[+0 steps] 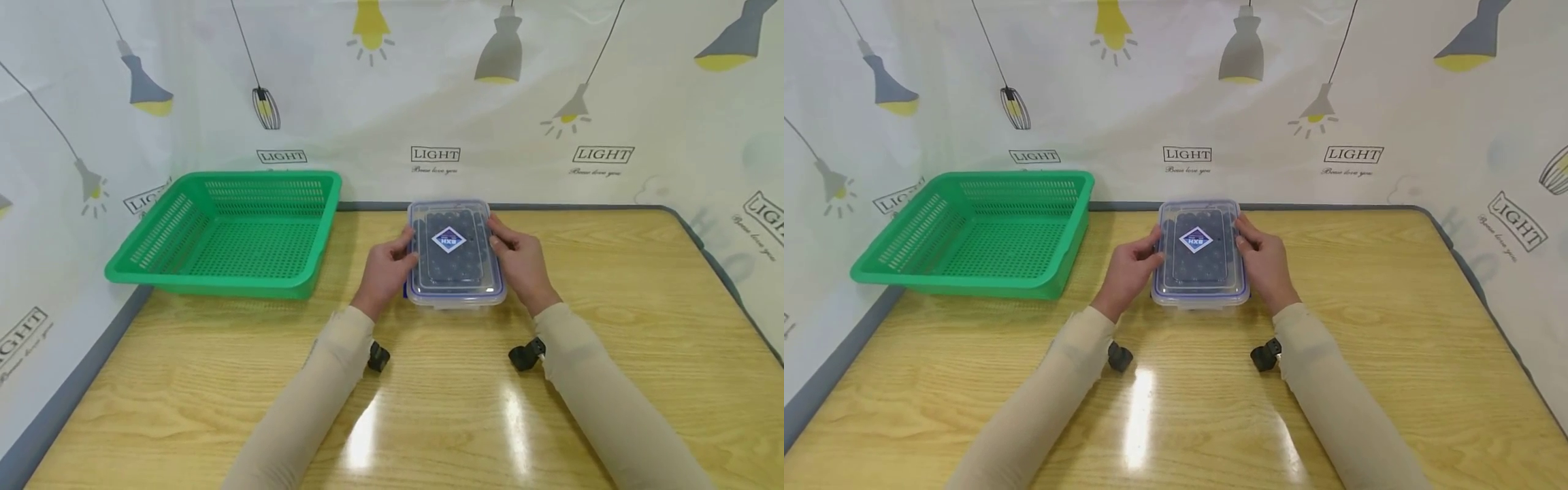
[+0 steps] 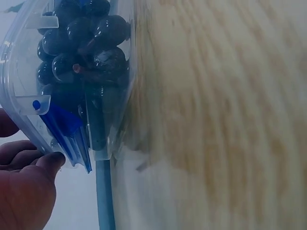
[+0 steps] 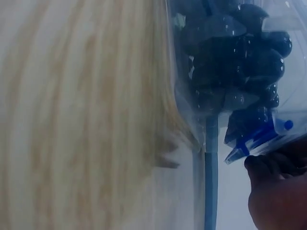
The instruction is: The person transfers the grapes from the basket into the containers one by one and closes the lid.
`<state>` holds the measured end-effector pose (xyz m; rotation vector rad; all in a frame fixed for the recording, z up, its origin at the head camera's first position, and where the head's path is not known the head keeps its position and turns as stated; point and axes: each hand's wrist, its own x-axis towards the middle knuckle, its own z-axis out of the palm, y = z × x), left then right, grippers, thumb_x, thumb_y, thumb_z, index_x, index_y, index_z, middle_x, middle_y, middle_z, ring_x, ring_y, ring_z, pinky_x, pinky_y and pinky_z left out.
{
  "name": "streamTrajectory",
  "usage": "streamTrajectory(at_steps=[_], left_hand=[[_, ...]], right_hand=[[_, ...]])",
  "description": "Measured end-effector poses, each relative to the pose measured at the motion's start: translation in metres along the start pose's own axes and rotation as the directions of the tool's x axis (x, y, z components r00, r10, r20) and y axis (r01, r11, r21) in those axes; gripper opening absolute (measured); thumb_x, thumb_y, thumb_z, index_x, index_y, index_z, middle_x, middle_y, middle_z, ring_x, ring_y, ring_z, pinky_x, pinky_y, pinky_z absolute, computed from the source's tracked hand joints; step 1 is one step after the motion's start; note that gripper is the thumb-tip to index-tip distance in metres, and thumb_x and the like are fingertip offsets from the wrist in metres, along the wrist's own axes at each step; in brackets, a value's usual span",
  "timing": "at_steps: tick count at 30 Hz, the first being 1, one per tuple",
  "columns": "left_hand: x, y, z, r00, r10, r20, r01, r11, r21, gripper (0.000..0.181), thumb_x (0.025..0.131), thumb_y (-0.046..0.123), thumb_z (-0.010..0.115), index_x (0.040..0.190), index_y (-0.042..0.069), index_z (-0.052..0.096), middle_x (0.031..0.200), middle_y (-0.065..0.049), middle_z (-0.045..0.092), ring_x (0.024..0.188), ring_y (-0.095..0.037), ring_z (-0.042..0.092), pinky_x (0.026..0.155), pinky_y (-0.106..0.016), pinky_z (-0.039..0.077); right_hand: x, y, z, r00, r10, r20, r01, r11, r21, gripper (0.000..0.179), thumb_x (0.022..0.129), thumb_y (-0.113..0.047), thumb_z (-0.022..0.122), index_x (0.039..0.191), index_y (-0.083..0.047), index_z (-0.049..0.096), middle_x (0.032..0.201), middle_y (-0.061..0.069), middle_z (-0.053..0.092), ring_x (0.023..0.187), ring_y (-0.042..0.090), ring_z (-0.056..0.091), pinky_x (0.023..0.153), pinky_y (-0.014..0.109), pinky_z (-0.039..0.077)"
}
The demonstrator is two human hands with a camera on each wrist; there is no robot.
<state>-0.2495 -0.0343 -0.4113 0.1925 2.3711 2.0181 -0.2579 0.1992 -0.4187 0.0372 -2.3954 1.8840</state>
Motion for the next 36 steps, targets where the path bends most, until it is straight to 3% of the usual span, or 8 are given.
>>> streamTrajectory(at_steps=[5, 9, 12, 18, 27, 32, 36], left_hand=[[-0.0005, 0.0043, 0.001, 1.0, -0.019, -0.013, 0.02, 0.997, 0.073, 0.047, 0.093, -0.001, 0.061, 0.138, 0.002, 0.049, 0.145, -0.004, 0.046, 0.116, -0.021, 0.059, 0.088, -0.027, 0.051], [-0.0003, 0.0056, 0.0025, 1.0, -0.012, -0.011, 0.013, 0.992, 0.128, 0.046, 0.094, 0.001, 0.06, 0.138, 0.001, 0.049, 0.147, -0.003, 0.044, 0.126, -0.018, 0.051, 0.093, -0.026, 0.048], [0.0001, 0.0046, 0.0033, 1.0, -0.014, -0.008, 0.015, 0.991, 0.132, 0.045, 0.095, 0.001, 0.059, 0.139, 0.002, 0.048, 0.149, 0.0, 0.04, 0.133, -0.014, 0.042, 0.099, -0.024, 0.042], [-0.0008, 0.0063, 0.0037, 0.999, -0.019, -0.027, 0.022, 0.993, 0.119, 0.045, 0.096, 0.002, 0.059, 0.139, 0.004, 0.049, 0.148, 0.001, 0.042, 0.131, -0.014, 0.045, 0.099, -0.026, 0.043], [0.0007, 0.0052, 0.0039, 1.0, -0.021, -0.021, 0.024, 0.991, 0.13, 0.045, 0.096, 0.003, 0.059, 0.139, 0.003, 0.048, 0.149, 0.0, 0.039, 0.136, -0.012, 0.037, 0.105, -0.023, 0.034], [-0.0013, 0.0013, 0.0039, 1.0, -0.01, -0.016, 0.012, 0.994, 0.112, 0.044, 0.097, 0.003, 0.058, 0.139, 0.002, 0.047, 0.15, -0.002, 0.038, 0.137, -0.01, 0.036, 0.106, -0.021, 0.032], [-0.0022, -0.0007, 0.004, 1.0, 0.017, -0.019, -0.015, 0.994, 0.111, 0.043, 0.097, 0.004, 0.058, 0.139, 0.001, 0.048, 0.15, -0.003, 0.039, 0.137, -0.011, 0.036, 0.105, -0.02, 0.032]], right_hand=[[-0.002, -0.0014, -0.002, 0.999, 0.036, 0.007, -0.036, 0.999, 0.019, 0.039, 0.103, -0.011, 0.052, 0.14, -0.004, 0.048, 0.147, 0.002, 0.043, 0.137, 0.016, 0.037, 0.109, 0.027, 0.031], [-0.0041, -0.0014, -0.0029, 0.999, 0.043, 0.021, -0.043, 0.999, 0.026, 0.043, 0.101, -0.017, 0.057, 0.142, -0.006, 0.047, 0.149, 0.001, 0.04, 0.138, 0.015, 0.035, 0.109, 0.029, 0.031], [-0.0054, -0.0015, -0.0032, 0.999, 0.041, 0.026, -0.041, 0.999, 0.003, 0.046, 0.101, -0.02, 0.058, 0.143, -0.007, 0.045, 0.15, -0.001, 0.038, 0.139, 0.015, 0.034, 0.11, 0.029, 0.03], [-0.0061, -0.0056, -0.0024, 0.999, 0.052, 0.013, -0.053, 0.998, 0.02, 0.046, 0.102, -0.021, 0.056, 0.144, -0.007, 0.043, 0.151, 0.0, 0.037, 0.139, 0.013, 0.033, 0.109, 0.027, 0.03], [-0.0074, -0.0059, 0.0002, 0.995, 0.102, -0.009, -0.102, 0.994, 0.046, 0.046, 0.103, -0.022, 0.055, 0.145, -0.009, 0.042, 0.152, -0.001, 0.036, 0.14, 0.014, 0.032, 0.111, 0.028, 0.028], [-0.0088, -0.0035, 0.0006, 0.992, 0.128, 0.0, -0.128, 0.992, 0.016, 0.053, 0.103, -0.025, 0.054, 0.149, -0.005, 0.036, 0.153, 0.006, 0.034, 0.141, 0.02, 0.03, 0.112, 0.032, 0.027], [-0.0091, -0.0034, -0.0004, 0.975, 0.218, 0.033, -0.219, 0.976, 0.021, 0.069, 0.104, -0.033, 0.051, 0.152, 0.005, 0.02, 0.156, 0.019, 0.025, 0.142, 0.028, 0.027, 0.113, 0.036, 0.025]])
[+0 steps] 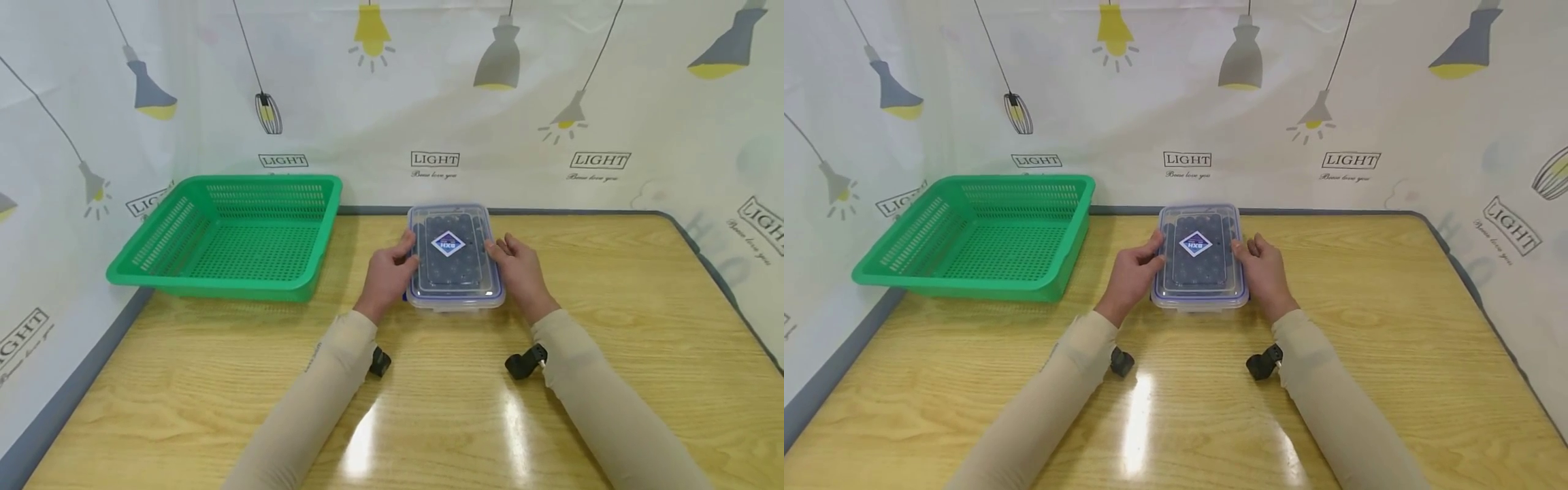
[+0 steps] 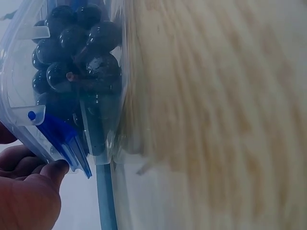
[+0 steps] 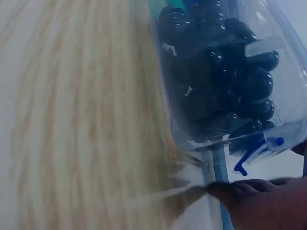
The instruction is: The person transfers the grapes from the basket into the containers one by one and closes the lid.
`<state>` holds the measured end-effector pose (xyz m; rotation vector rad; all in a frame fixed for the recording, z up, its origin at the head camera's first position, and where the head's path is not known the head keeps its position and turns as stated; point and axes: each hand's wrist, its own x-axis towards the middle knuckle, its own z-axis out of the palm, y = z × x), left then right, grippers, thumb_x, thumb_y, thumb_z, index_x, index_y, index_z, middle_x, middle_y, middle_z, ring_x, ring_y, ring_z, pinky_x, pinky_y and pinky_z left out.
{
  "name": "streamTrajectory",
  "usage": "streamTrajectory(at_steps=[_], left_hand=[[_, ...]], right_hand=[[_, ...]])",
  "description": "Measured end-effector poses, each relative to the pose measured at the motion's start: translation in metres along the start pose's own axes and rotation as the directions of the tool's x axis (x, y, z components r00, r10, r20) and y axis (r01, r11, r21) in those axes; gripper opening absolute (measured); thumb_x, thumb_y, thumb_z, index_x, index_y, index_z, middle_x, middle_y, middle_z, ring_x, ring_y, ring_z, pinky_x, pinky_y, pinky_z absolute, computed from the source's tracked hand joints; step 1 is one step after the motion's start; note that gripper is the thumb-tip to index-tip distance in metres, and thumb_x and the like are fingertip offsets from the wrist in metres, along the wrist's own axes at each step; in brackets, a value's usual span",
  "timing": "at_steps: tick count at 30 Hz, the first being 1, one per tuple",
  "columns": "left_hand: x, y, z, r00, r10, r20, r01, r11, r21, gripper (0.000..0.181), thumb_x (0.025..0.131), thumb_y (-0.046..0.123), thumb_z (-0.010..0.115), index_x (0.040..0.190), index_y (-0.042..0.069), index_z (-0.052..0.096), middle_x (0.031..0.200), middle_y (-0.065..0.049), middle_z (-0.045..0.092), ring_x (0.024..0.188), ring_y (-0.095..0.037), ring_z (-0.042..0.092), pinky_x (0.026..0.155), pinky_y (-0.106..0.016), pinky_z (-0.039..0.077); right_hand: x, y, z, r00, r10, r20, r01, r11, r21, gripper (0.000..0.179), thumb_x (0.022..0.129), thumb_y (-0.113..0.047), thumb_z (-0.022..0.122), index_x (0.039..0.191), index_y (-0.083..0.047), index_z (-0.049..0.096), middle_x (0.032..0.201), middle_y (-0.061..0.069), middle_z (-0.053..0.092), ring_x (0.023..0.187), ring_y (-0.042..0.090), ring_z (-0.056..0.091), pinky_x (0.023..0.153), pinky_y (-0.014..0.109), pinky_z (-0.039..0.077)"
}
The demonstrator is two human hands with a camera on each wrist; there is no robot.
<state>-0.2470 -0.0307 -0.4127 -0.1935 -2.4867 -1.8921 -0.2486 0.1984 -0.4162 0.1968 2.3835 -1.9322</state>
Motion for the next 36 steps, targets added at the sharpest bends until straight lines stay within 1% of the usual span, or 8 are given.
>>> streamTrajectory(at_steps=[2, 6, 9, 15, 17, 22, 25, 36], left_hand=[[0.0, 0.0, 0.0, 1.0, 0.001, 0.0, -0.001, 1.0, 0.007, 0.043, 0.097, 0.004, 0.058, 0.139, 0.001, 0.048, 0.15, -0.003, 0.038, 0.137, -0.011, 0.036, 0.105, -0.021, 0.033], [0.001, -0.001, 0.0, 1.0, -0.006, 0.001, 0.006, 1.0, 0.02, 0.043, 0.097, 0.005, 0.059, 0.139, 0.002, 0.048, 0.149, -0.001, 0.038, 0.136, -0.011, 0.037, 0.105, -0.021, 0.033], [0.001, -0.001, 0.001, 1.0, -0.008, 0.001, 0.008, 1.0, 0.019, 0.043, 0.097, 0.005, 0.059, 0.138, 0.002, 0.048, 0.149, -0.001, 0.039, 0.136, -0.01, 0.037, 0.105, -0.021, 0.033], [0.001, -0.002, 0.004, 1.0, 0.003, 0.006, -0.002, 1.0, -0.01, 0.044, 0.097, 0.004, 0.058, 0.139, 0.001, 0.047, 0.151, -0.002, 0.037, 0.138, -0.009, 0.034, 0.107, -0.02, 0.029], [0.0, -0.002, 0.004, 1.0, 0.005, 0.001, -0.005, 1.0, -0.024, 0.044, 0.098, 0.004, 0.057, 0.14, 0.001, 0.046, 0.151, -0.003, 0.036, 0.139, -0.01, 0.033, 0.108, -0.02, 0.028], [-0.002, -0.001, 0.003, 1.0, 0.003, -0.019, -0.003, 0.999, -0.034, 0.043, 0.097, 0.003, 0.057, 0.139, 0.0, 0.047, 0.151, -0.004, 0.037, 0.138, -0.011, 0.034, 0.108, -0.021, 0.03], [-0.001, -0.002, 0.002, 1.0, -0.006, -0.01, 0.006, 0.999, -0.039, 0.044, 0.098, 0.004, 0.058, 0.14, 0.001, 0.047, 0.152, -0.004, 0.037, 0.138, -0.01, 0.034, 0.107, -0.021, 0.03], [-0.001, -0.005, 0.001, 1.0, 0.004, 0.005, -0.004, 0.999, -0.046, 0.044, 0.099, 0.005, 0.057, 0.141, 0.001, 0.045, 0.153, -0.005, 0.035, 0.139, -0.009, 0.032, 0.108, -0.019, 0.028]], right_hand=[[0.0, -0.001, 0.0, 0.998, 0.053, 0.016, -0.053, 0.998, 0.026, 0.073, 0.103, -0.035, 0.05, 0.151, 0.009, 0.018, 0.155, 0.024, 0.025, 0.141, 0.031, 0.028, 0.113, 0.037, 0.026], [0.0, -0.001, 0.001, 0.995, 0.103, 0.006, -0.103, 0.992, 0.079, 0.07, 0.103, -0.035, 0.051, 0.149, 0.011, 0.026, 0.149, 0.026, 0.036, 0.136, 0.032, 0.039, 0.11, 0.038, 0.033], [-0.002, -0.002, 0.001, 0.992, 0.12, -0.036, -0.115, 0.988, 0.106, 0.069, 0.102, -0.035, 0.054, 0.148, 0.009, 0.031, 0.147, 0.024, 0.041, 0.133, 0.03, 0.043, 0.108, 0.037, 0.036], [-0.006, -0.007, 0.001, 0.984, 0.146, -0.098, -0.133, 0.982, 0.134, 0.068, 0.099, -0.031, 0.06, 0.15, 0.004, 0.032, 0.149, 0.019, 0.04, 0.132, 0.026, 0.046, 0.104, 0.034, 0.041], [-0.007, -0.009, 0.001, 0.983, 0.141, -0.114, -0.126, 0.983, 0.132, 0.067, 0.098, -0.028, 0.063, 0.15, 0.002, 0.033, 0.149, 0.019, 0.041, 0.132, 0.026, 0.046, 0.102, 0.034, 0.042], [-0.008, -0.013, 0.003, 0.982, 0.092, -0.163, -0.084, 0.995, 0.057, 0.065, 0.096, -0.025, 0.066, 0.15, -0.002, 0.037, 0.15, 0.016, 0.041, 0.135, 0.024, 0.043, 0.104, 0.033, 0.039], [-0.009, -0.014, 0.004, 0.982, 0.062, -0.179, -0.058, 0.998, 0.023, 0.062, 0.097, -0.023, 0.065, 0.149, -0.003, 0.039, 0.15, 0.014, 0.041, 0.136, 0.023, 0.042, 0.106, 0.032, 0.037], [-0.007, -0.012, 0.01, 0.98, -0.018, -0.197, 0.024, 0.999, 0.027, 0.049, 0.097, -0.017, 0.064, 0.142, -0.003, 0.049, 0.144, 0.013, 0.049, 0.13, 0.021, 0.048, 0.102, 0.031, 0.041]])
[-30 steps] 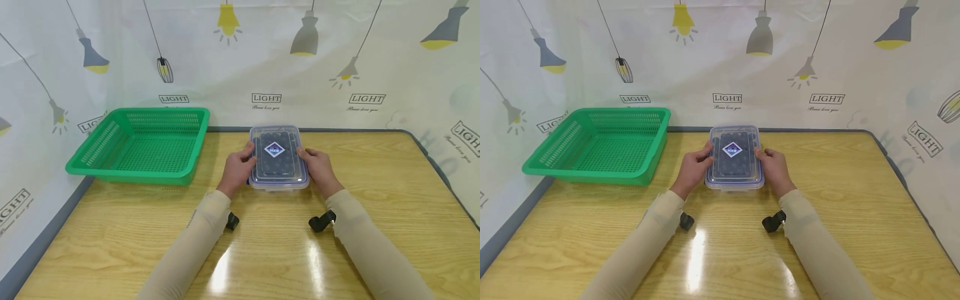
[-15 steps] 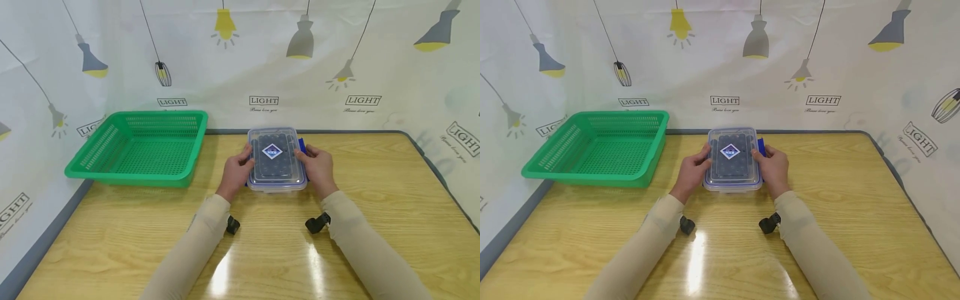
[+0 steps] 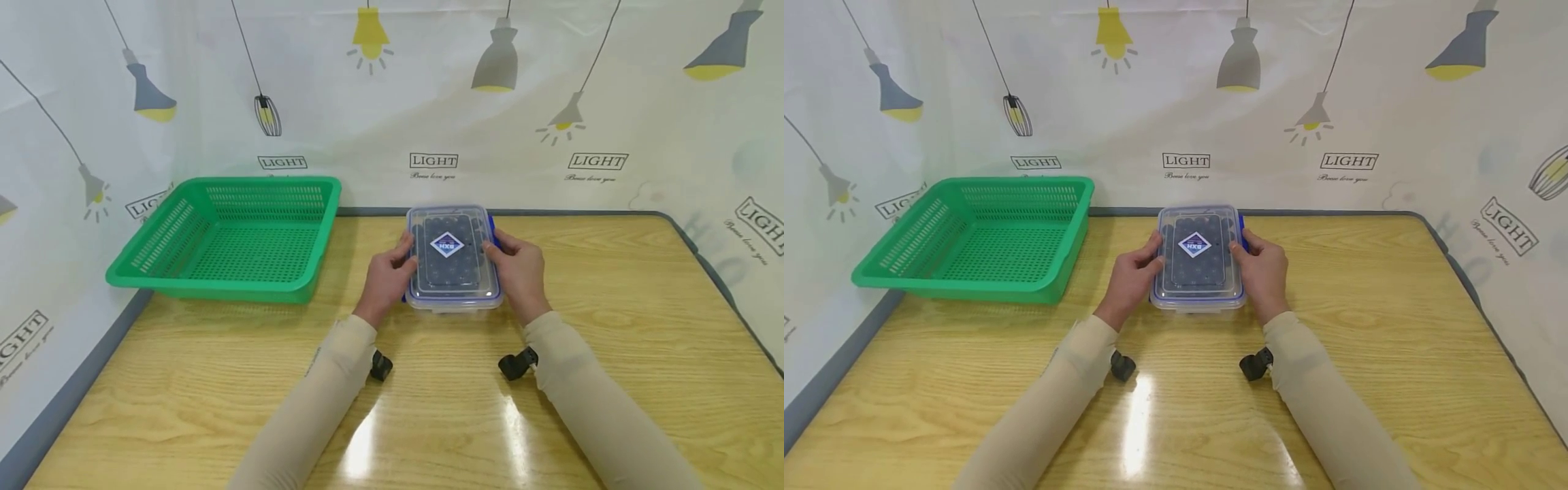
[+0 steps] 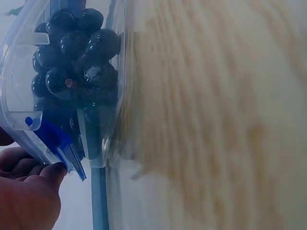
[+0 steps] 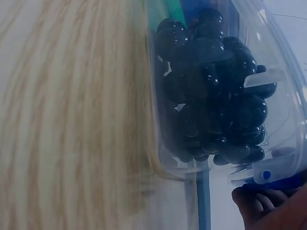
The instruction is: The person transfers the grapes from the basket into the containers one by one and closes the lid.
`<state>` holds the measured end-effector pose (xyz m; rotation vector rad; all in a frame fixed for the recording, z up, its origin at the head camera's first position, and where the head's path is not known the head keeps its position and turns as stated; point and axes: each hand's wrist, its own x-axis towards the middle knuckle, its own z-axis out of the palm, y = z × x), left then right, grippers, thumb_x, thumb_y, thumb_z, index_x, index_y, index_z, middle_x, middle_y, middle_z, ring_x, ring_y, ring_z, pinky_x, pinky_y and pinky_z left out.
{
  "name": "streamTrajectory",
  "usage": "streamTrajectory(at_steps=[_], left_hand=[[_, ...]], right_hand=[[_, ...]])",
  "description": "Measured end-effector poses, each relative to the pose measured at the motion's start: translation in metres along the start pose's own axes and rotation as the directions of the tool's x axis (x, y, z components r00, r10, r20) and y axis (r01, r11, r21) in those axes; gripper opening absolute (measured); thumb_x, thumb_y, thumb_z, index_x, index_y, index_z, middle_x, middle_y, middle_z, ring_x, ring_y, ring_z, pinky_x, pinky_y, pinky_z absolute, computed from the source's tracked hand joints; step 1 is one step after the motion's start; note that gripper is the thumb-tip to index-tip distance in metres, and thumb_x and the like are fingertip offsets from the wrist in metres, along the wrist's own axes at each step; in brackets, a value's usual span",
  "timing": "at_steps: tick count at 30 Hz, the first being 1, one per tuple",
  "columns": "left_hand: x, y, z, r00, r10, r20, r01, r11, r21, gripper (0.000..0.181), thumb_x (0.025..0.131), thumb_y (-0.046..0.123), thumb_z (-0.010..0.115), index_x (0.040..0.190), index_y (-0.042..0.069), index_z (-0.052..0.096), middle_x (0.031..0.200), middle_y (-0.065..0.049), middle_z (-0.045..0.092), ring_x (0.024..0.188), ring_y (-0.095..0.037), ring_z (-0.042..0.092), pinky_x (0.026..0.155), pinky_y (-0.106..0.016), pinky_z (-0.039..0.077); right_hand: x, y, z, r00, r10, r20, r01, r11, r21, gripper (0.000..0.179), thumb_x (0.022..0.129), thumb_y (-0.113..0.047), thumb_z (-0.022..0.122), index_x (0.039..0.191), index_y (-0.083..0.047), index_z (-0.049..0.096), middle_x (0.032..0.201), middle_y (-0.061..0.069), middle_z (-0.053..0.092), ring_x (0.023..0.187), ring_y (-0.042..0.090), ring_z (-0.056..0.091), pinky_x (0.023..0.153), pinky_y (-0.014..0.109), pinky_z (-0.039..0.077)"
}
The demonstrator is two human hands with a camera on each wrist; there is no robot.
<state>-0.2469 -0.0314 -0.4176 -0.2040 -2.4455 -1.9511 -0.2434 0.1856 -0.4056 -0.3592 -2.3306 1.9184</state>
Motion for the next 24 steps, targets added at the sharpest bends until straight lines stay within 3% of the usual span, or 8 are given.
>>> streamTrajectory(at_steps=[7, 13, 19, 22, 24], left_hand=[[-0.0001, 0.0005, 0.0005, 1.0, 0.027, 0.015, -0.026, 1.0, -0.008, 0.043, 0.098, 0.004, 0.057, 0.14, -0.001, 0.046, 0.152, -0.006, 0.036, 0.138, -0.011, 0.034, 0.107, -0.02, 0.03], [0.0002, 0.0026, 0.0016, 0.999, 0.03, 0.022, -0.03, 1.0, 0.003, 0.043, 0.098, 0.004, 0.057, 0.14, -0.001, 0.045, 0.152, -0.006, 0.035, 0.138, -0.011, 0.033, 0.107, -0.019, 0.029], [0.0004, 0.0017, 0.0012, 0.999, 0.041, 0.035, -0.04, 0.999, -0.022, 0.045, 0.098, 0.004, 0.056, 0.141, -0.002, 0.043, 0.154, -0.007, 0.033, 0.14, -0.01, 0.03, 0.108, -0.019, 0.026], [-0.0003, -0.0012, -0.0012, 1.0, 0.003, 0.014, -0.002, 0.999, -0.045, 0.052, 0.098, 0.007, 0.059, 0.144, -0.004, 0.037, 0.156, -0.009, 0.027, 0.142, -0.015, 0.026, 0.11, -0.022, 0.025], [-0.0005, -0.0029, -0.0034, 0.997, -0.072, -0.006, 0.071, 0.996, -0.06, 0.058, 0.098, 0.012, 0.062, 0.146, -0.005, 0.035, 0.157, -0.01, 0.025, 0.143, -0.018, 0.024, 0.111, -0.025, 0.025]], right_hand=[[0.0003, -0.0015, 0.0015, 0.997, -0.066, -0.045, 0.063, 0.996, -0.063, 0.047, 0.096, -0.012, 0.064, 0.138, 0.001, 0.052, 0.139, 0.016, 0.051, 0.128, 0.022, 0.05, 0.101, 0.03, 0.042], [-0.0005, -0.0081, 0.0023, 0.997, -0.065, -0.051, 0.056, 0.986, -0.158, 0.044, 0.097, -0.011, 0.062, 0.138, -0.001, 0.053, 0.138, 0.015, 0.053, 0.126, 0.023, 0.052, 0.1, 0.031, 0.044], [-0.0016, -0.0077, 0.0025, 0.998, -0.058, -0.033, 0.052, 0.984, -0.169, 0.043, 0.098, -0.012, 0.06, 0.139, -0.002, 0.053, 0.139, 0.015, 0.053, 0.125, 0.024, 0.053, 0.099, 0.032, 0.045], [-0.0016, -0.0055, 0.0033, 0.997, -0.074, -0.031, 0.068, 0.985, -0.161, 0.042, 0.098, -0.012, 0.061, 0.138, -0.002, 0.054, 0.137, 0.015, 0.054, 0.123, 0.024, 0.055, 0.097, 0.031, 0.046], [-0.0013, -0.0041, 0.0039, 0.996, -0.09, -0.027, 0.084, 0.984, -0.159, 0.042, 0.097, -0.012, 0.062, 0.137, -0.001, 0.054, 0.136, 0.016, 0.055, 0.122, 0.024, 0.056, 0.096, 0.031, 0.047]])
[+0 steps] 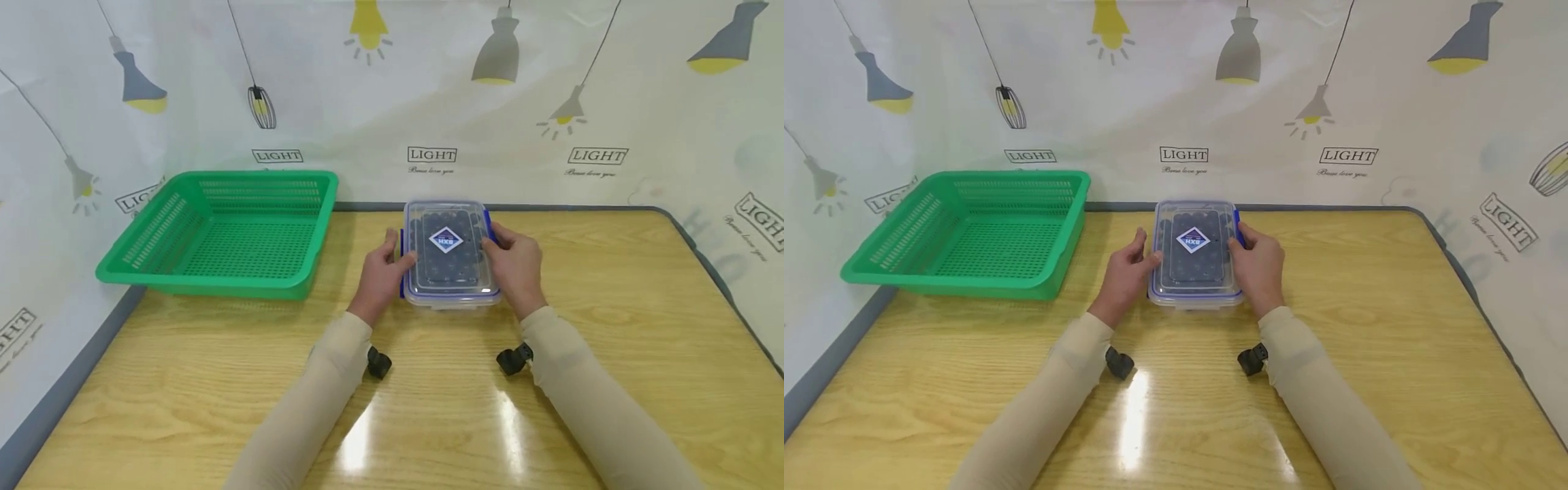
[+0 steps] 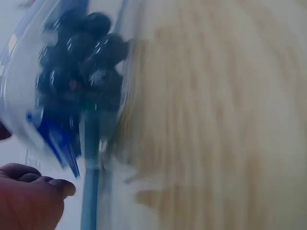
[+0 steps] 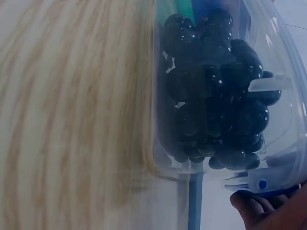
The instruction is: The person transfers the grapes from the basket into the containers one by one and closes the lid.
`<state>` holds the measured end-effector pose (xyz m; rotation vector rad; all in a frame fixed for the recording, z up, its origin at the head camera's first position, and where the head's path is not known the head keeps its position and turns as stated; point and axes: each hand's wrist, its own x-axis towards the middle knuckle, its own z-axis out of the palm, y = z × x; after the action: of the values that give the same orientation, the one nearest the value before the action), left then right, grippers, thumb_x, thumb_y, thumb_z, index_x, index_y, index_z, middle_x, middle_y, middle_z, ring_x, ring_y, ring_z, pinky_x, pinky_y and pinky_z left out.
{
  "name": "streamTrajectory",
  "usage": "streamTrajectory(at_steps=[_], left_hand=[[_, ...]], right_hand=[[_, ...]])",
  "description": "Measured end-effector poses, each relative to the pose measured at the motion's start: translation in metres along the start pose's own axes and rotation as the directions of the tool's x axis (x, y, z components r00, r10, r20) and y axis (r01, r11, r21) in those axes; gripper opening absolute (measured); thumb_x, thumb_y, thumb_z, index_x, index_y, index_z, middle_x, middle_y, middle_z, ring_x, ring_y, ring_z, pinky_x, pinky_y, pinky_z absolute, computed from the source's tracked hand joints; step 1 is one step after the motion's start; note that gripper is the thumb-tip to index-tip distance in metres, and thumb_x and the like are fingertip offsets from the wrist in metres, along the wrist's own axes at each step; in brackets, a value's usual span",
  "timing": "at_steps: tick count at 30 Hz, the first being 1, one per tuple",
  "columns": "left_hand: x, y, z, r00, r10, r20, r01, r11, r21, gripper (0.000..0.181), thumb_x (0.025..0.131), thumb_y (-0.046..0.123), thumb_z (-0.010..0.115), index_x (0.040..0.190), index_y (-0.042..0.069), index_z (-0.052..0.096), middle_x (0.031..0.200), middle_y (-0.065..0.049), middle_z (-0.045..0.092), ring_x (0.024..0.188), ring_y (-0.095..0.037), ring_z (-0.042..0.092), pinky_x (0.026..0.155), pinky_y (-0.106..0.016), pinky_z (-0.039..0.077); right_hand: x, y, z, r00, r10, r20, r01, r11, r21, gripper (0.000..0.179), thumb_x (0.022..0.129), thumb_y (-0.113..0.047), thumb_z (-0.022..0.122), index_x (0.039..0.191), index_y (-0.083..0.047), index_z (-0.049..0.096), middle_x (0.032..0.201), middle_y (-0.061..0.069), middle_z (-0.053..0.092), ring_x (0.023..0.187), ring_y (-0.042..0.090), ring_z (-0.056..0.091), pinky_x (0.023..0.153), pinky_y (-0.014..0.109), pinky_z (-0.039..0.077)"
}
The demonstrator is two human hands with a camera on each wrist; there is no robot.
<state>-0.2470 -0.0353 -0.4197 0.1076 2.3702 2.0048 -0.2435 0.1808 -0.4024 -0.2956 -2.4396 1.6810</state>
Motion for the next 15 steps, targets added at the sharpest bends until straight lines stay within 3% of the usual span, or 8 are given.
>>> streamTrajectory(at_steps=[3, 6, 11, 15], left_hand=[[0.0018, -0.0003, -0.0034, 0.991, -0.129, -0.031, 0.128, 0.992, -0.022, 0.065, 0.095, 0.022, 0.067, 0.146, -0.006, 0.036, 0.155, -0.013, 0.03, 0.143, -0.023, 0.027, 0.112, -0.03, 0.027], [0.0029, -0.0001, -0.0054, 0.974, -0.227, -0.006, 0.226, 0.972, -0.071, 0.065, 0.093, 0.026, 0.069, 0.143, -0.007, 0.042, 0.148, -0.016, 0.043, 0.14, -0.025, 0.033, 0.111, -0.034, 0.03], [0.0041, -0.002, -0.005, 0.96, -0.277, 0.044, 0.28, 0.93, -0.237, 0.06, 0.093, 0.019, 0.069, 0.141, -0.009, 0.045, 0.13, -0.02, 0.059, 0.124, -0.025, 0.054, 0.104, -0.036, 0.041], [0.0038, -0.0027, -0.0031, 0.953, -0.302, 0.03, 0.295, 0.898, -0.327, 0.062, 0.092, 0.014, 0.07, 0.141, -0.011, 0.042, 0.125, -0.021, 0.062, 0.11, -0.025, 0.063, 0.095, -0.034, 0.049]], right_hand=[[-0.0001, 0.0004, -0.0001, 1.0, -0.013, 0.003, 0.013, 1.0, 0.0, 0.042, 0.098, -0.013, 0.061, 0.137, -0.001, 0.054, 0.136, 0.015, 0.056, 0.122, 0.024, 0.056, 0.097, 0.031, 0.047], [-0.0004, 0.0013, -0.0008, 1.0, -0.008, 0.009, 0.008, 1.0, -0.003, 0.042, 0.099, -0.014, 0.061, 0.138, -0.003, 0.054, 0.137, 0.014, 0.055, 0.122, 0.023, 0.056, 0.097, 0.031, 0.046], [0.0007, 0.0039, -0.0007, 1.0, 0.0, 0.014, 0.0, 1.0, 0.01, 0.042, 0.099, -0.016, 0.061, 0.138, -0.003, 0.054, 0.138, 0.013, 0.055, 0.123, 0.023, 0.055, 0.098, 0.03, 0.046], [0.0015, 0.005, -0.0002, 1.0, -0.001, 0.008, 0.001, 1.0, 0.012, 0.041, 0.099, -0.016, 0.061, 0.138, -0.004, 0.055, 0.138, 0.013, 0.055, 0.124, 0.023, 0.055, 0.098, 0.03, 0.045]])
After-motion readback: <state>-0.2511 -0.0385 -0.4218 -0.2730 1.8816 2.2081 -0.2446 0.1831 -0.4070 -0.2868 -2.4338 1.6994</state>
